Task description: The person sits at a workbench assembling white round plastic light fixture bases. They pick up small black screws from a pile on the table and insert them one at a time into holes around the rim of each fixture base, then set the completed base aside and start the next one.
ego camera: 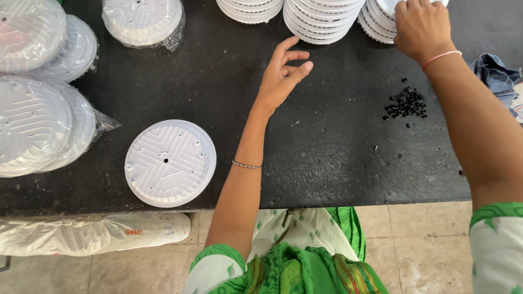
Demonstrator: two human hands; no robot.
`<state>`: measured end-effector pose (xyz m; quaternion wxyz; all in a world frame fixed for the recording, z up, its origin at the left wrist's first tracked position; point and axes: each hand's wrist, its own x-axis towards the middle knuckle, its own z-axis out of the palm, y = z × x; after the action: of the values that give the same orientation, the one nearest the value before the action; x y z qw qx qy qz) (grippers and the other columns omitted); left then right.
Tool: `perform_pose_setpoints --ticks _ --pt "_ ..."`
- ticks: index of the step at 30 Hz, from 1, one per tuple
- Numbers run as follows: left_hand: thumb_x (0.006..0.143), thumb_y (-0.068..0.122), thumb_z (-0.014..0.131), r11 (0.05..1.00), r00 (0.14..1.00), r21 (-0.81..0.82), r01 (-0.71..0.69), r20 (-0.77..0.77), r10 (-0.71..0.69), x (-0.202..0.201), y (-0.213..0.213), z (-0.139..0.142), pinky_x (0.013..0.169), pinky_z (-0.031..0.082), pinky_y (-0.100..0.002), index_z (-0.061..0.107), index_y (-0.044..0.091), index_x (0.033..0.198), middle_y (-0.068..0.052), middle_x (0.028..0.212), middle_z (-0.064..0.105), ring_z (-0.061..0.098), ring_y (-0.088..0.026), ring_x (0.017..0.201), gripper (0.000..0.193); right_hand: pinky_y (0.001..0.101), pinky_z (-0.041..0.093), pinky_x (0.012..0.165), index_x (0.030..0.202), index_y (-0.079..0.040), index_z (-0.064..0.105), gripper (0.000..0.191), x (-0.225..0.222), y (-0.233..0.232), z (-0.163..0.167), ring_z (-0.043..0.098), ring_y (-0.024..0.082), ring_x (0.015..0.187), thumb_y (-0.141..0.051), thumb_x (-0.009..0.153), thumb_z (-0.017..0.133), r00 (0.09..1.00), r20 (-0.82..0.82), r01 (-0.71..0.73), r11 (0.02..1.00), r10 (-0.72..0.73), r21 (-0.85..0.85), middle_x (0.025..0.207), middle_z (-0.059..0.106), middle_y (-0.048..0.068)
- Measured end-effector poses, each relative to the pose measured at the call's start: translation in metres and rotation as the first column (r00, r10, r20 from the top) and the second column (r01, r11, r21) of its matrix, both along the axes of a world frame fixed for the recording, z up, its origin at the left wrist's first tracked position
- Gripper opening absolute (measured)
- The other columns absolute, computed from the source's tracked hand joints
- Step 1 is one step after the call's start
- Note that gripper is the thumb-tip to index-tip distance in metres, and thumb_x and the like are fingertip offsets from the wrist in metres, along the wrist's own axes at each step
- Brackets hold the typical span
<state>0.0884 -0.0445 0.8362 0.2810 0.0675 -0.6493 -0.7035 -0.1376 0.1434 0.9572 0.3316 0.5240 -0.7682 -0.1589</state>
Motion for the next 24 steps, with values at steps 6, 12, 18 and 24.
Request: perform_pose_setpoints --ticks 6,12,18,24 --pt "0.093 0.034 0.077 1.000 1.000 -0.025 -0.003 0.004 0.004 0.003 -0.001 0.002 0.088 0.059 -0.033 0.041 0.010 0.153 -0.015 0.134 0.067 0.074 -0.017 0.096 0.074 0.0405 0.057 0.078 0.104 0.004 0.066 0.027 -0.001 0.000 0.000 0.068 0.030 0.105 -0.016 0.088 0.071 0.988 0.108 0.109 0.994 -0.109 -0.002 0.107 0.068 0.020" --pt "0.093 0.035 0.078 0.999 1.000 -0.051 0.002 0.014 -0.001 0.007 0.009 0.009 0.091 0.057 -0.034 0.042 0.010 0.153 -0.014 0.133 0.068 0.074 -0.019 0.096 0.075 0.0439 0.054 0.080 0.121 0.000 0.066 0.049 0.005 0.024 0.000 0.066 0.034 0.105 -0.019 0.078 0.080 0.975 0.194 -0.064 0.976 0.106 -0.208 0.114 0.067 0.016" --pt "0.093 0.032 0.079 0.997 0.997 -0.069 -0.031 -0.073 0.026 0.012 0.025 0.016 0.090 0.061 -0.036 0.044 0.008 0.150 -0.013 0.127 0.071 0.076 -0.020 0.099 0.071 0.0342 0.051 0.090 0.123 0.001 0.061 0.026 0.060 0.095 -0.029 0.061 0.024 0.103 -0.005 0.101 0.073 0.750 0.545 -0.021 0.836 0.376 -0.548 0.113 0.061 0.012" --pt "0.099 0.030 0.075 0.938 0.968 -0.283 -0.198 -0.208 0.142 0.013 0.057 0.024 0.091 0.068 -0.030 0.052 0.018 0.148 0.000 0.114 0.078 0.082 -0.014 0.095 0.055 0.0235 0.049 0.081 0.120 0.004 0.057 0.007 0.196 0.184 -0.087 0.059 0.013 0.087 0.005 0.113 0.060 0.147 0.845 0.307 0.788 0.514 -0.533 0.101 0.062 0.011"
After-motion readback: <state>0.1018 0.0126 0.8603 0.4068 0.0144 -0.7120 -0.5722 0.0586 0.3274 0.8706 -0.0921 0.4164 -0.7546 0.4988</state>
